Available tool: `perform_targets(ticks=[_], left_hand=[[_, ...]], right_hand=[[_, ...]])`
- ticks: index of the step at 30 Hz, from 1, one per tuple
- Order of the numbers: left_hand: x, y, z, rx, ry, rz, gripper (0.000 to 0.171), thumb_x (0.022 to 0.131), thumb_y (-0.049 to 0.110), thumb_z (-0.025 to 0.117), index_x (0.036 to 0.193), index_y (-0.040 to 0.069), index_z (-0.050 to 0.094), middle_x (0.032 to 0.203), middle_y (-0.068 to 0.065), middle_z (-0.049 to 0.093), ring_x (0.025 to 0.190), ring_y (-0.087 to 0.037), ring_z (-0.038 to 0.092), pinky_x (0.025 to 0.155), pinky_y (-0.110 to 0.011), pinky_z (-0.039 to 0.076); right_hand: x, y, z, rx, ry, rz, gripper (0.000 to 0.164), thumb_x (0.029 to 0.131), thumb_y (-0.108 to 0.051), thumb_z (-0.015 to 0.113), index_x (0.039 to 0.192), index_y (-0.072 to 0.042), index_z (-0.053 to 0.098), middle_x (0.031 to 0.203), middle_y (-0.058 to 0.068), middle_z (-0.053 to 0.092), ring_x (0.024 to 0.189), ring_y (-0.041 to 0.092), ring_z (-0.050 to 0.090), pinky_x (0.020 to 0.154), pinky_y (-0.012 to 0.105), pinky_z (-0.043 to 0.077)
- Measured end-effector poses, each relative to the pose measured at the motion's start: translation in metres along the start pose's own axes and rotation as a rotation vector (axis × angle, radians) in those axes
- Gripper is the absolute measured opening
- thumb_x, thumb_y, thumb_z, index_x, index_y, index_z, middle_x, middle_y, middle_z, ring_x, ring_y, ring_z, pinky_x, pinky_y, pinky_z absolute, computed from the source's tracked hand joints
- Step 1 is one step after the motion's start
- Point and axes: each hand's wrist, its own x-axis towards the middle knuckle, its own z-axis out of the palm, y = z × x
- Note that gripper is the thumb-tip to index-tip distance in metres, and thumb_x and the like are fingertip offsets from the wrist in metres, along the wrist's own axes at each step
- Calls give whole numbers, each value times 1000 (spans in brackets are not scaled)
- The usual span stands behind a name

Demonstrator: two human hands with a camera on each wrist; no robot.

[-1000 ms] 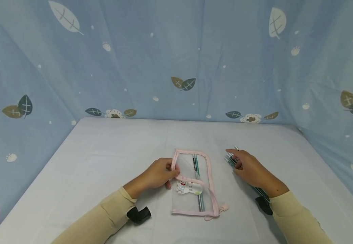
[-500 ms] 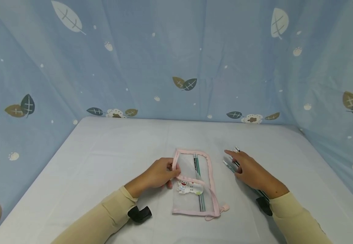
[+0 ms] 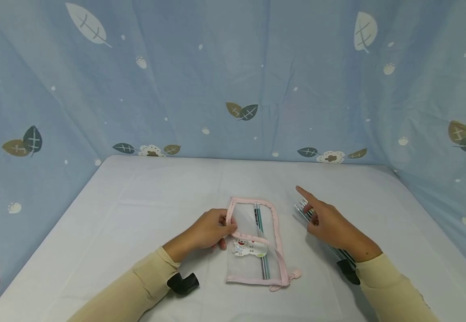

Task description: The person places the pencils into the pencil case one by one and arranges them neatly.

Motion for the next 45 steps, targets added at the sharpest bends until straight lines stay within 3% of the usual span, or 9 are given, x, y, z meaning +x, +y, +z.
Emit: perform_targets(ticks=[5, 8, 14, 21, 26, 34, 45], left_hand=[[-1, 0, -2, -9, 0, -6, 8, 90, 25, 59, 92, 17, 60, 88, -2, 62, 47, -15, 60, 33, -25, 44], [-1, -1, -2, -11, -1, -8, 8, 90, 25, 59, 92, 17, 60, 88, -2, 62, 46, -15, 60, 33, -26, 44], [-1, 0, -4, -11, -3, -3, 9, 90, 25, 59, 93, 17, 60, 87, -3, 62, 46, -15, 60, 33, -27, 45], [-2, 0, -5, -10, -3, 1, 9, 91, 25, 58, 94, 16, 60, 88, -3, 62, 46, -15, 59, 33, -27, 45], [-1, 0, -5, 1, -2, 1, 9, 91, 25, 58, 94, 17, 60, 88, -3, 61, 47, -15, 60, 34, -27, 45], [0, 2, -4, -13, -14, -11, 8, 91, 24, 58, 95, 17, 60, 87, -4, 62, 47, -16, 62, 40, -30, 52], [1, -2, 0, -52, -20, -19, 10, 91, 24, 58, 96, 16, 59, 86, -7, 60, 48, -16, 62, 43, -33, 54]], right_hand=[[1, -3, -3, -46, 20, -41, 76, 82, -1, 57, 145, -26, 23, 82, 0, 59, 62, 6, 47, 52, 18, 43], [1, -5, -5, -51, 21, -60, 72, 84, -3, 56, 144, -27, 25, 79, -4, 56, 57, 5, 44, 48, 18, 42], [1, -13, -10, -51, 86, -100, 76, 86, -5, 57, 146, -28, 17, 82, -1, 56, 55, 3, 44, 46, 18, 42], [1, -18, -15, 31, 146, -127, 83, 88, -5, 57, 147, -30, 5, 87, 0, 54, 58, 3, 46, 47, 19, 44], [2, -18, -14, 63, 196, -135, 82, 88, -4, 56, 147, -30, 6, 88, 0, 53, 62, 4, 48, 50, 19, 46], [-1, -20, -12, 210, 165, -109, 75, 91, -2, 49, 147, -34, 8, 92, 4, 53, 60, 11, 57, 50, 22, 53], [-1, -22, -9, 302, 251, -134, 71, 93, -2, 48, 146, -33, 13, 98, 6, 57, 63, 11, 60, 53, 26, 55]])
